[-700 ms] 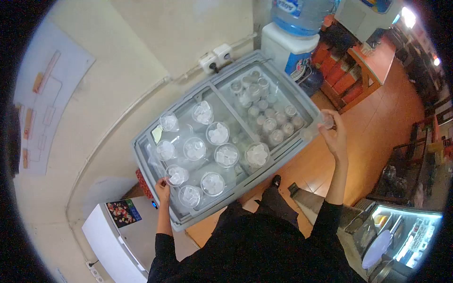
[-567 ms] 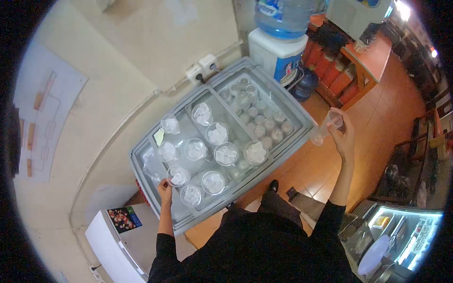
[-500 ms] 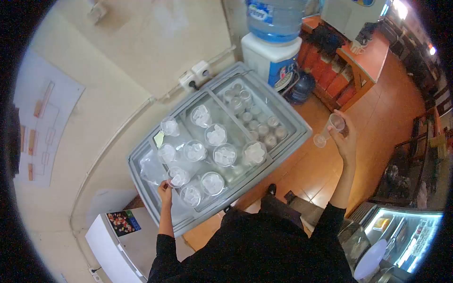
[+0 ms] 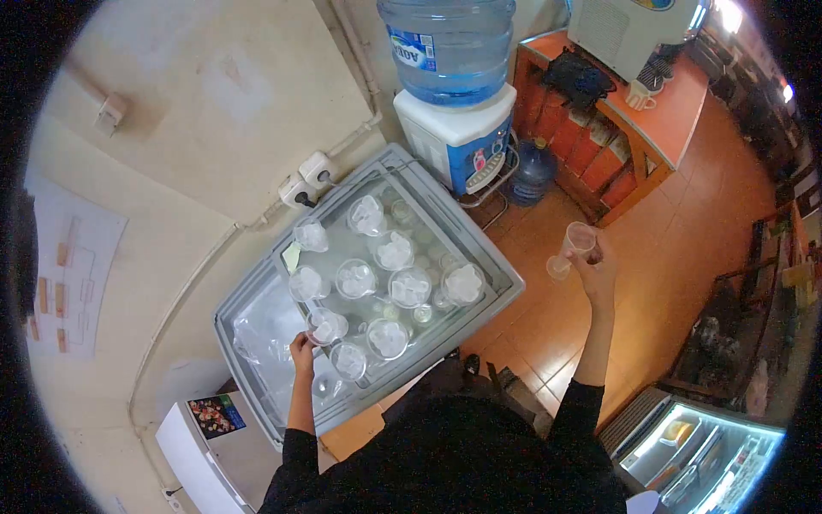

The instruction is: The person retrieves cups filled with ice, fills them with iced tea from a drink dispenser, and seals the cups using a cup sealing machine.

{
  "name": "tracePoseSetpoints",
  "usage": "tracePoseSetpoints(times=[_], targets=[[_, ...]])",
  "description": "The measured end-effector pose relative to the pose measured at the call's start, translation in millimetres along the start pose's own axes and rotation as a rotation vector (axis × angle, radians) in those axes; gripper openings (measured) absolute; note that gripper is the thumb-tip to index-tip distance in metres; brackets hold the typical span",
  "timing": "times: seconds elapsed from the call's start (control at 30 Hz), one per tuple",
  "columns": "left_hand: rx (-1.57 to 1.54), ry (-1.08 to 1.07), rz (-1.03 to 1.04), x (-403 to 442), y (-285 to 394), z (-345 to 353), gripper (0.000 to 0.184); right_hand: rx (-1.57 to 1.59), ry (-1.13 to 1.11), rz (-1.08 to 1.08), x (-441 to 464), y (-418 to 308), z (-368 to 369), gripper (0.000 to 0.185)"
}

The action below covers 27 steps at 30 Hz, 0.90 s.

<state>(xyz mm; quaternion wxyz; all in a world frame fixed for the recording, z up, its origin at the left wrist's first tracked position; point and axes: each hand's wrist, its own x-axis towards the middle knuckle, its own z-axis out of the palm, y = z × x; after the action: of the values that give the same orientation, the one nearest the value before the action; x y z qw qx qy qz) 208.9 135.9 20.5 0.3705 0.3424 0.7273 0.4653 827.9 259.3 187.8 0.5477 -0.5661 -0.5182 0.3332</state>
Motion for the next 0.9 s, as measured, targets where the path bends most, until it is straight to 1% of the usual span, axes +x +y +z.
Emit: tracePoseSetpoints(times=[0.07, 0.1, 0.17, 0.2, 0.27, 0.3, 0.37, 0.4, 0.43, 0.47, 0.5, 0.53, 0.57, 0.6, 0.63, 0.7, 0.73, 0.77, 0.83, 0.87, 0.9], targets=[[-0.011, 0.026, 0.011, -1.4, 1.3, 13.9, 0.015, 0.03, 0.017, 0.303, 15.5, -18.4, 9.3, 0.043], [-0.048, 0.036, -0.001, -6.4, 8.4, 24.1, 0.015, 0.005, 0.011, 0.305, 28.8, -10.3, 7.7, 0.043], [-0.04, 0.058, -0.006, -10.5, 10.4, 35.3, 0.014, 0.087, -0.088, 0.208, 51.6, 18.6, 9.9, 0.044], [-0.002, 0.078, 0.001, -9.8, 9.6, 36.7, 0.014, 0.075, -0.096, 0.216, 64.0, 21.5, 14.9, 0.044], [-0.014, 0.095, -0.02, -13.9, 11.7, 38.7, 0.013, 0.037, -0.212, 0.229, 93.0, 28.4, 29.8, 0.044], [-0.027, 0.115, -0.026, -15.7, 13.0, 39.8, 0.013, 0.034, -0.218, 0.232, 107.7, 46.9, 36.5, 0.044], [-0.024, 0.125, -0.018, -15.7, 14.1, 41.0, 0.013, 0.037, -0.327, -0.046, 136.2, 99.1, 56.6, 0.043], [-0.022, 0.132, -0.002, -15.5, 14.2, 41.4, 0.014, 0.022, -0.357, -0.049, 149.7, 121.0, 66.9, 0.039], [-0.015, 0.171, -0.034, -13.2, 0.2, 37.5, 0.014, 0.01, -0.392, -0.054, 161.0, 138.0, 81.3, 0.036], [0.045, 0.158, -0.064, -18.7, 9.0, 38.5, 0.024, 0.093, -0.405, 0.105, 173.4, 161.4, 94.1, 0.038], [0.057, 0.136, -0.094, -19.0, 2.3, 29.9, 0.024, 0.175, -0.42, 0.262, 183.6, 183.9, 107.5, 0.041], [0.068, 0.119, -0.123, -24.0, -4.6, 25.5, 0.024, 0.177, -0.453, 0.266, 191.9, 197.9, 121.0, 0.041], [-0.009, 0.185, -0.183, -35.8, 7.3, 32.5, 0.029, 0.015, -0.431, 0.315, 200.5, 208.4, 133.1, 0.042], [-0.089, 0.249, -0.236, -47.1, 34.5, 41.1, 0.035, -0.147, -0.402, 0.354, 213.7, 220.8, 139.3, 0.044], [-0.039, 0.324, -0.199, -61.3, 68.7, 59.3, 0.042, -0.141, -0.425, 0.344, 228.6, 242.4, 142.8, 0.044], [-0.034, 0.618, -0.158, -90.5, 61.2, 58.0, 0.037, -0.348, -0.26, 0.046, 242.7, 286.1, 144.7, 0.053], [-0.023, 0.785, -0.143, -110.0, 49.9, 62.8, 0.035, -0.343, -0.281, 0.044, 255.9, 284.2, 140.4, 0.053], [-0.016, 0.806, -0.15, -133.5, 32.6, 65.1, 0.035, -0.288, -0.218, 0.093, 267.7, 277.8, 139.3, 0.054], [0.23, 1.134, -0.031, -179.8, -3.9, 77.8, 0.031, -0.23, -0.18, 0.152, 285.1, 283.8, 139.4, 0.056], [0.238, 1.156, -0.045, -192.9, -17.3, 95.2, 0.031, -0.352, -0.162, 0.002, 298.1, 296.9, 139.1, 0.049], [0.256, 1.257, -0.093, -210.5, -28.7, 114.5, 0.027, -0.467, -0.146, -0.149, 307.2, 308.2, 139.5, 0.042]])
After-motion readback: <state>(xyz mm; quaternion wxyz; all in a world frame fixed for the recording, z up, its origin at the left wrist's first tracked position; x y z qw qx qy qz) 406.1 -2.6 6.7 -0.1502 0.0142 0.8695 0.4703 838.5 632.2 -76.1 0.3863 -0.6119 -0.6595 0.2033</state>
